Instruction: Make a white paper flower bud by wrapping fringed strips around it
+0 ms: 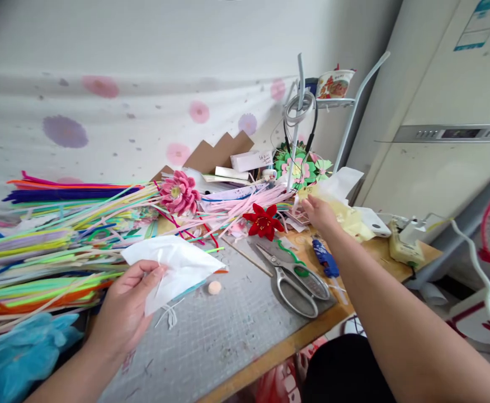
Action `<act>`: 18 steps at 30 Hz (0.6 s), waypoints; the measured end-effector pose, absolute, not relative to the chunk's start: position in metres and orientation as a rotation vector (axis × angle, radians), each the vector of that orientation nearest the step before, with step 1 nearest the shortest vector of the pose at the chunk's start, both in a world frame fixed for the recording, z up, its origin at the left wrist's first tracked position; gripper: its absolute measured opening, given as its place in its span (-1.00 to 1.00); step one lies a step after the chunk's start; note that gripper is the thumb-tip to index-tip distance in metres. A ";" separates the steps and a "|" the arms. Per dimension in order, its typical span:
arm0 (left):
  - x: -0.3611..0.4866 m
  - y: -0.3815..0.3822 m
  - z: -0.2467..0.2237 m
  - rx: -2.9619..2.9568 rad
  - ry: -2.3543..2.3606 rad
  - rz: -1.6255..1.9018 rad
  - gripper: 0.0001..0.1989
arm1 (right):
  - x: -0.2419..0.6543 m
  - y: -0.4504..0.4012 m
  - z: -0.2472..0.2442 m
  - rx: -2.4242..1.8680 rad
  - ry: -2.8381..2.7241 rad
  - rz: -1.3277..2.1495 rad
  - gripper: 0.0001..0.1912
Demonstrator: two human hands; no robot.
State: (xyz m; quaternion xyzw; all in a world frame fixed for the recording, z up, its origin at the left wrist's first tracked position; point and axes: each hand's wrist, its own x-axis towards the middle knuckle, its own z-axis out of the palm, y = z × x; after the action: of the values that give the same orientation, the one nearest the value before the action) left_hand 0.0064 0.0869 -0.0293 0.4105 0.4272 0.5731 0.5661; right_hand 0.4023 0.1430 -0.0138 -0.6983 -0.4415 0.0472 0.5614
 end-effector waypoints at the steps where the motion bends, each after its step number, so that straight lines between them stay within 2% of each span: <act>1: 0.007 0.087 -0.029 0.959 0.998 1.342 -0.72 | 0.402 0.144 -0.014 -1.635 -1.055 0.100 -0.67; 5: 0.007 0.086 -0.029 0.983 0.979 1.305 -0.74 | 0.375 0.131 -0.006 -1.555 -1.145 0.079 -0.50; 9: 0.008 0.080 -0.029 1.049 0.955 1.225 -0.76 | 0.302 0.095 -0.001 -1.341 -1.611 0.303 -0.40; 11: 0.008 0.077 -0.028 1.069 0.925 1.184 -0.76 | 0.263 0.075 -0.002 -1.005 -2.131 0.348 -0.03; 13: 0.008 0.075 -0.028 1.070 0.885 1.146 -0.77 | 0.235 0.061 -0.004 -0.905 -2.312 0.313 0.10; 14: 0.007 0.074 -0.027 1.059 0.864 1.135 -0.78 | 0.225 0.057 -0.006 -0.916 -2.326 0.307 0.07; 18: 0.005 0.076 -0.025 0.986 0.797 1.158 -0.80 | 0.208 0.052 -0.015 -1.062 -2.179 0.444 -0.39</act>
State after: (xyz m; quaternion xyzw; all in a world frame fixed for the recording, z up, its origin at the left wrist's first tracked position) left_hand 0.0055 0.0756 -0.0248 0.4348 0.3514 0.5103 0.6534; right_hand 0.2084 0.0523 -0.0149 -0.4065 -0.8340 0.1698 0.3323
